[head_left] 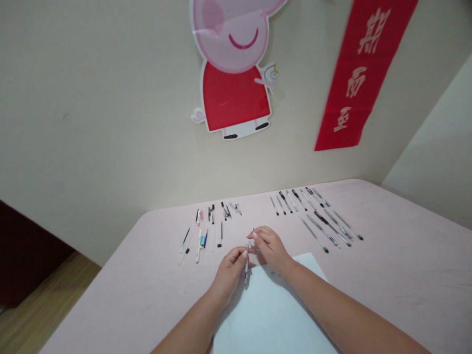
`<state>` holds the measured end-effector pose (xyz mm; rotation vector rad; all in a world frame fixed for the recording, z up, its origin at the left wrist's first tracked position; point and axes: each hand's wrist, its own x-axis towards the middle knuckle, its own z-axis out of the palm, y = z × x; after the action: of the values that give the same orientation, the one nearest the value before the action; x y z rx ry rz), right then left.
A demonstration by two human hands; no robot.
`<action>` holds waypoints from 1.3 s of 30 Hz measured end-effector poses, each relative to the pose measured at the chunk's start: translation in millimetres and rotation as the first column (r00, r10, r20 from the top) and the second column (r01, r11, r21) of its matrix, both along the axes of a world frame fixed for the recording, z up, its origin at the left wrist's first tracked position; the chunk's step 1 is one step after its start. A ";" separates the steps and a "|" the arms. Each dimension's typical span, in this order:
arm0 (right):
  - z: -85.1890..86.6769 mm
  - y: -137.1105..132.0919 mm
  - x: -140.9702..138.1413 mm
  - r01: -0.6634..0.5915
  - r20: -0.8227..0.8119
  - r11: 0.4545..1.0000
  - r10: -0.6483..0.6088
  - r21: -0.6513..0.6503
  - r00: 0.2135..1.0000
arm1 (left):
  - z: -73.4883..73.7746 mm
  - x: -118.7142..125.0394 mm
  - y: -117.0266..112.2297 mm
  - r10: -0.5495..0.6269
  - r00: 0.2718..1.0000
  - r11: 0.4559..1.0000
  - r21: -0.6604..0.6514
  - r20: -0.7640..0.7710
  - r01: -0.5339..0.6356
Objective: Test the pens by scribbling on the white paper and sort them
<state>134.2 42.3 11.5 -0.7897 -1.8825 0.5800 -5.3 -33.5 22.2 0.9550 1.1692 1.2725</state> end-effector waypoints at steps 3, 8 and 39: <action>-7.9 9.3 4.7 0.116 0.069 0.993 -0.117 0.023 0.991 | -0.5 -1.0 0.3 0.080 0.997 0.997 0.002 -0.004 -0.080; -15.2 16.5 9.3 0.173 0.220 0.981 -0.188 0.085 0.957 | 1.6 -3.3 1.8 0.198 0.980 0.980 0.014 -0.015 -0.198; 4.3 -4.6 2.3 0.308 0.702 0.918 -0.392 0.251 0.595 | -2.8 -4.9 3.8 0.174 0.982 0.985 -0.004 -0.069 -0.175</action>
<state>136.5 37.7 15.8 -1.4461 -2.3571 -0.1538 -10.2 -29.7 19.5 0.9102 1.3355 1.3797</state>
